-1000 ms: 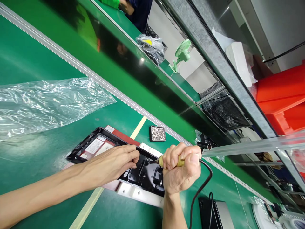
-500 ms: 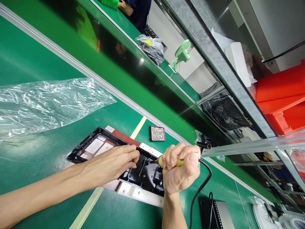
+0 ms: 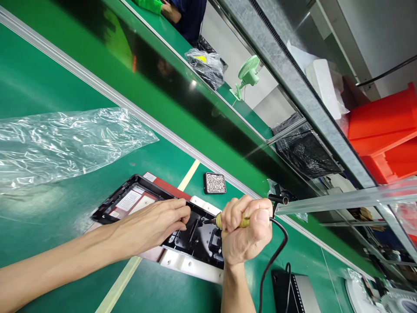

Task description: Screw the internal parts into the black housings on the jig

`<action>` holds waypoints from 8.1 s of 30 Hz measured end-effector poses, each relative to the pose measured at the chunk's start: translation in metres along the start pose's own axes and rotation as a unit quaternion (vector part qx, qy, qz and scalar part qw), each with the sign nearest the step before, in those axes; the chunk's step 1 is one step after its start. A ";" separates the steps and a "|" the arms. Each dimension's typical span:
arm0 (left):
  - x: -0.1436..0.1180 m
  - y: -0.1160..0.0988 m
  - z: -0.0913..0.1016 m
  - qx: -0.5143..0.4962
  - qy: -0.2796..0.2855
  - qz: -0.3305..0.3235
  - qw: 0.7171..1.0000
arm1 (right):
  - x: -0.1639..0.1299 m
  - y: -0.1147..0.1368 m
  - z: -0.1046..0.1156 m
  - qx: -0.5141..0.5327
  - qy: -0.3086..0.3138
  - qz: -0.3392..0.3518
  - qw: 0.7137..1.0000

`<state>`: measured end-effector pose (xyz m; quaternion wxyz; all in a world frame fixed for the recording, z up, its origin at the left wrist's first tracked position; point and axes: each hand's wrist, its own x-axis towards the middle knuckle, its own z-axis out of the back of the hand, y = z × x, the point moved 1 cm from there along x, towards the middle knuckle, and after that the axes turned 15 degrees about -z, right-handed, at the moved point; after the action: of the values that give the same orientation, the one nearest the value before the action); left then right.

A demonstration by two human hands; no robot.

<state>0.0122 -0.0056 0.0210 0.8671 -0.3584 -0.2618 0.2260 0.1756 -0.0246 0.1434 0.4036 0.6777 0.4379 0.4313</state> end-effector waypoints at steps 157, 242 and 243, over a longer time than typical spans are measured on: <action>-0.003 0.003 0.002 -0.032 0.031 0.020 0.999 | 0.007 -0.004 -0.002 0.003 -0.028 -0.031 0.999; -0.011 0.013 -0.009 -0.013 0.002 -0.008 1.000 | 0.005 0.001 0.002 0.003 0.021 -0.031 0.999; -0.011 0.013 -0.009 -0.010 0.002 -0.008 1.000 | 0.005 0.001 0.002 0.003 0.023 -0.030 0.999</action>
<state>0.0068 -0.0082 0.0025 0.8658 -0.3652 -0.2652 0.2160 0.1787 -0.0206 0.1448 0.4040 0.6554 0.4683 0.4335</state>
